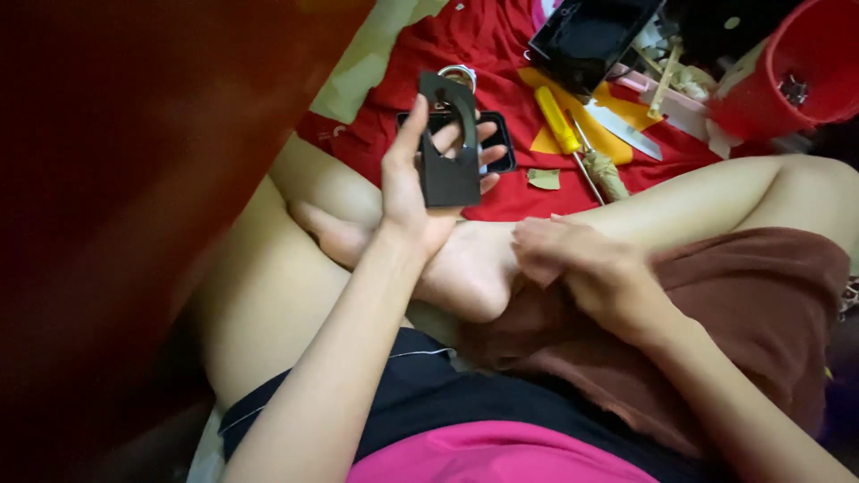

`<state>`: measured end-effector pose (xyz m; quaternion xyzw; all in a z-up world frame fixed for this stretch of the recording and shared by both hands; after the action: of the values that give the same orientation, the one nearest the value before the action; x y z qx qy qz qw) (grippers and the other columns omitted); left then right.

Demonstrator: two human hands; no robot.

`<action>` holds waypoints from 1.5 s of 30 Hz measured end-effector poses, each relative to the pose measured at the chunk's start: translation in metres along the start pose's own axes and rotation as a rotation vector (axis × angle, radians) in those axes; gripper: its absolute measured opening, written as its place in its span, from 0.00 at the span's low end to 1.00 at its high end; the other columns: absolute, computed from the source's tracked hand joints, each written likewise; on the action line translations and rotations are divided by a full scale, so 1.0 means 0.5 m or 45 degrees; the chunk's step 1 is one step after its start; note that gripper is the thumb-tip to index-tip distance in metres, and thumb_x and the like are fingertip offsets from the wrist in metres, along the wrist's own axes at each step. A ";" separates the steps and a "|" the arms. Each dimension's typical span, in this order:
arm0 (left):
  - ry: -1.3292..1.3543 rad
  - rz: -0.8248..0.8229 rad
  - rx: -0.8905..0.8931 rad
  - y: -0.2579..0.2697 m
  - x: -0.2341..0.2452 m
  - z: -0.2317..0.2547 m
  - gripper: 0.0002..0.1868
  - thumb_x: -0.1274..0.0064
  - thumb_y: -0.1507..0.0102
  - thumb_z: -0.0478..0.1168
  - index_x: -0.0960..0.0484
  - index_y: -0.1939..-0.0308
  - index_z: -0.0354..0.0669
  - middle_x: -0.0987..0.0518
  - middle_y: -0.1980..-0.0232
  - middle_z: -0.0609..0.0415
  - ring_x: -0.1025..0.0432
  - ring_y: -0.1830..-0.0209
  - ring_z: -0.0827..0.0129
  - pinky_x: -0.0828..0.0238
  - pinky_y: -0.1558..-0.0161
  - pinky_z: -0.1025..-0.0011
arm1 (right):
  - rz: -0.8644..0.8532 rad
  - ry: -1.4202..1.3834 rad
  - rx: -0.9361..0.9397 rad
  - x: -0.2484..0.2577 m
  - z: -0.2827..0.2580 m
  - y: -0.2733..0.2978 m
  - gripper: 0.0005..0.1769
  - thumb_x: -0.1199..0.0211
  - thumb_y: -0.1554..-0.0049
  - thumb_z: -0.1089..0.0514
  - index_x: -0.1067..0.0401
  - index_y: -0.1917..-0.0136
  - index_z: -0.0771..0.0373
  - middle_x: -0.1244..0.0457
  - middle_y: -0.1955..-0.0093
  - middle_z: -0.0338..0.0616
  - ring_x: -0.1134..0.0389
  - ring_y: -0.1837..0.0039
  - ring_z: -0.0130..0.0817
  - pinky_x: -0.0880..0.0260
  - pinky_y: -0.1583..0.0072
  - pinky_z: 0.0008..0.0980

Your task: The person sits on the floor and cleans a black plastic electronic component using a small piece of sandpaper. They rub the sandpaper against the surface of the component and then wipe it with a cloth. The person also handles a black rectangular object, rubbing it with the sandpaper.

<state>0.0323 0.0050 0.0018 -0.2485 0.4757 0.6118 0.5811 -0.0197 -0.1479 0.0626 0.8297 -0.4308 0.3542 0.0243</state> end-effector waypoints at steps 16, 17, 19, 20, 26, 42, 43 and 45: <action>-0.482 -0.249 0.436 0.077 -0.101 -0.148 0.23 0.55 0.45 0.50 0.29 0.51 0.42 0.28 0.52 0.54 0.37 0.50 0.69 0.52 0.45 0.65 | 0.925 -0.153 -0.428 0.082 0.199 -0.004 0.19 0.56 0.39 0.56 0.42 0.39 0.72 0.42 0.41 0.49 0.42 0.42 0.30 0.44 0.42 0.24; -0.426 -0.289 0.246 0.073 -0.112 -0.125 0.18 0.51 0.46 0.45 0.27 0.55 0.40 0.27 0.60 0.55 0.37 0.62 0.75 0.48 0.57 0.74 | 0.960 -0.624 -0.467 0.084 0.226 -0.001 0.20 0.56 0.41 0.53 0.43 0.38 0.64 0.46 0.37 0.40 0.42 0.38 0.32 0.41 0.38 0.27; -0.366 -0.328 0.055 0.062 -0.126 -0.094 0.13 0.46 0.47 0.39 0.25 0.60 0.37 0.26 0.68 0.56 0.37 0.74 0.80 0.43 0.68 0.84 | 0.976 -1.097 -0.500 0.086 0.235 0.007 0.22 0.56 0.43 0.51 0.44 0.36 0.56 0.50 0.33 0.31 0.41 0.34 0.34 0.37 0.35 0.30; -0.646 -0.073 -0.203 0.051 -0.115 -0.067 0.24 0.43 0.55 0.43 0.30 0.59 0.34 0.28 0.65 0.53 0.35 0.73 0.76 0.38 0.70 0.82 | 0.860 -1.867 -0.378 0.071 0.218 0.004 0.25 0.62 0.41 0.48 0.51 0.32 0.52 0.57 0.30 0.49 0.53 0.31 0.47 0.51 0.37 0.47; -1.794 0.291 -0.454 0.059 -0.070 -0.073 0.37 0.47 0.59 0.51 0.42 0.54 0.33 0.26 0.64 0.43 0.28 0.68 0.54 0.32 0.64 0.64 | 0.675 -1.134 -0.503 0.012 0.150 -0.004 0.27 0.53 0.47 0.56 0.52 0.35 0.56 0.47 0.40 0.44 0.45 0.41 0.32 0.47 0.36 0.31; -1.622 0.233 -0.094 0.056 -0.066 -0.076 0.10 0.54 0.44 0.42 0.21 0.74 0.42 0.24 0.84 0.54 0.26 0.82 0.66 0.27 0.75 0.76 | 1.008 0.139 -0.527 0.050 0.135 0.005 0.13 0.51 0.41 0.64 0.31 0.45 0.57 0.35 0.55 0.48 0.36 0.51 0.30 0.33 0.50 0.39; -1.624 0.229 -0.097 0.063 -0.071 -0.070 0.10 0.54 0.44 0.42 0.21 0.74 0.42 0.24 0.84 0.54 0.26 0.82 0.66 0.27 0.75 0.76 | 1.012 0.141 -0.526 0.055 0.139 0.002 0.13 0.51 0.41 0.64 0.31 0.45 0.57 0.35 0.55 0.48 0.36 0.51 0.30 0.33 0.50 0.39; -1.763 0.353 -0.295 0.084 -0.082 -0.046 0.12 0.55 0.45 0.42 0.19 0.69 0.39 0.21 0.73 0.46 0.26 0.65 0.53 0.29 0.65 0.61 | 1.176 -0.279 -0.149 0.071 0.133 0.004 0.18 0.60 0.36 0.53 0.39 0.41 0.68 0.40 0.47 0.58 0.36 0.47 0.41 0.30 0.44 0.44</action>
<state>-0.0052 -0.0292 0.0397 0.1994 -0.0434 0.7439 0.6364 0.0299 -0.1967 0.0339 0.5813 -0.7736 0.2133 -0.1345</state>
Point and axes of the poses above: each hand's wrist, its own y-axis away from the middle knuckle, its own x-axis out of the back of the hand, z = x × y, the point moved 5 cm from there along -y, towards the middle knuckle
